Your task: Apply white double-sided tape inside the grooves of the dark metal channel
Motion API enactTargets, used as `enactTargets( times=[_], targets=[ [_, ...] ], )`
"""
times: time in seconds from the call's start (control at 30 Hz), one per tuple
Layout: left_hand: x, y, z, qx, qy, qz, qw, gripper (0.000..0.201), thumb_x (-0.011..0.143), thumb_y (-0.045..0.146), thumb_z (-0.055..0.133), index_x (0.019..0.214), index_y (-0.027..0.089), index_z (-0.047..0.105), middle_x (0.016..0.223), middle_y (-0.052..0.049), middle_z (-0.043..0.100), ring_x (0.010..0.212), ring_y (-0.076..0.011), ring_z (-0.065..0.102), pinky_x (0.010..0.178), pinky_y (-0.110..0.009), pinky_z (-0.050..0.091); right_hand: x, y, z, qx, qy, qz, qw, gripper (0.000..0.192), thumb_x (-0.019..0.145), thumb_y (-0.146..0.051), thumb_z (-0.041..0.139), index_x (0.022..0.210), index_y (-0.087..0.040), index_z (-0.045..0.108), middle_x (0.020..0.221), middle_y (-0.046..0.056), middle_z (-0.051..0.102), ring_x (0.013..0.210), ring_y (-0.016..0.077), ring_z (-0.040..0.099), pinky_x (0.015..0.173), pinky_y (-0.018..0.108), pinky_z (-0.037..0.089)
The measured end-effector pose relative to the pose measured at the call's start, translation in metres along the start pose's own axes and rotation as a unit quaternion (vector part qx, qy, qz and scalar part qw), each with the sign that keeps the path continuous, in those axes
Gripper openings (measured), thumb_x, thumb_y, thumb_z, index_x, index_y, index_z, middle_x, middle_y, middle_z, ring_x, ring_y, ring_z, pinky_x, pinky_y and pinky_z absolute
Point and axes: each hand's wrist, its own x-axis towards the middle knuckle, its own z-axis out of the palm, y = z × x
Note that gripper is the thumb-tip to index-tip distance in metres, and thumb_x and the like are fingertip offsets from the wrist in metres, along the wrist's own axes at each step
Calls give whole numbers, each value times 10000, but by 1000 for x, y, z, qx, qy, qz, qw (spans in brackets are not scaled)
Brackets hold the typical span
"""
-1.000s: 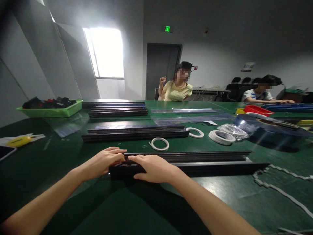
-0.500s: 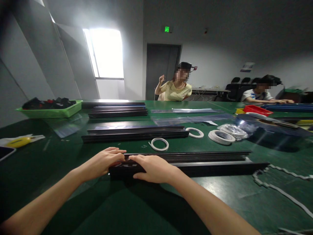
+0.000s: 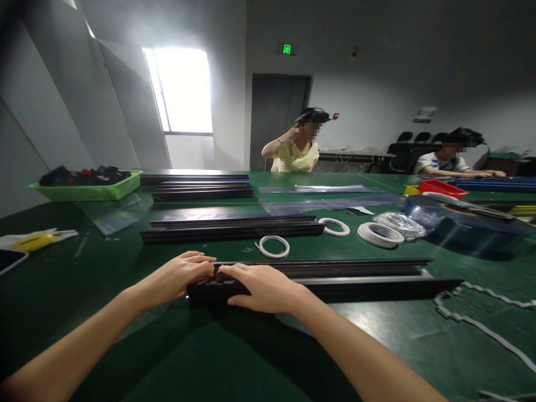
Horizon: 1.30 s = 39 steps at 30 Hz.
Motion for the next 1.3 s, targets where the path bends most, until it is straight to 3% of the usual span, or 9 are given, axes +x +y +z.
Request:
enactTargets(
  times=[0.73,1.3],
  targets=[
    [0,1,-2,-2,-29,-15,999,346,797,88,476,1105,248,479,1237,-43,575,1202,-192,487,1049,-383,323,0,1,2,5,16,-9,1000,638,813,-402,574,1394,-261,353,1397,55,449,1179,236,500,973,349,386],
    [-1,1,-1,4,-36,-20,999,400,771,86,511,1133,256,487,1271,-51,565,1233,-213,464,1044,-414,327,0,0,2,27,40,-9,999,502,815,-358,587,1290,-261,457,1261,52,564,1082,211,555,910,330,416]
  ],
)
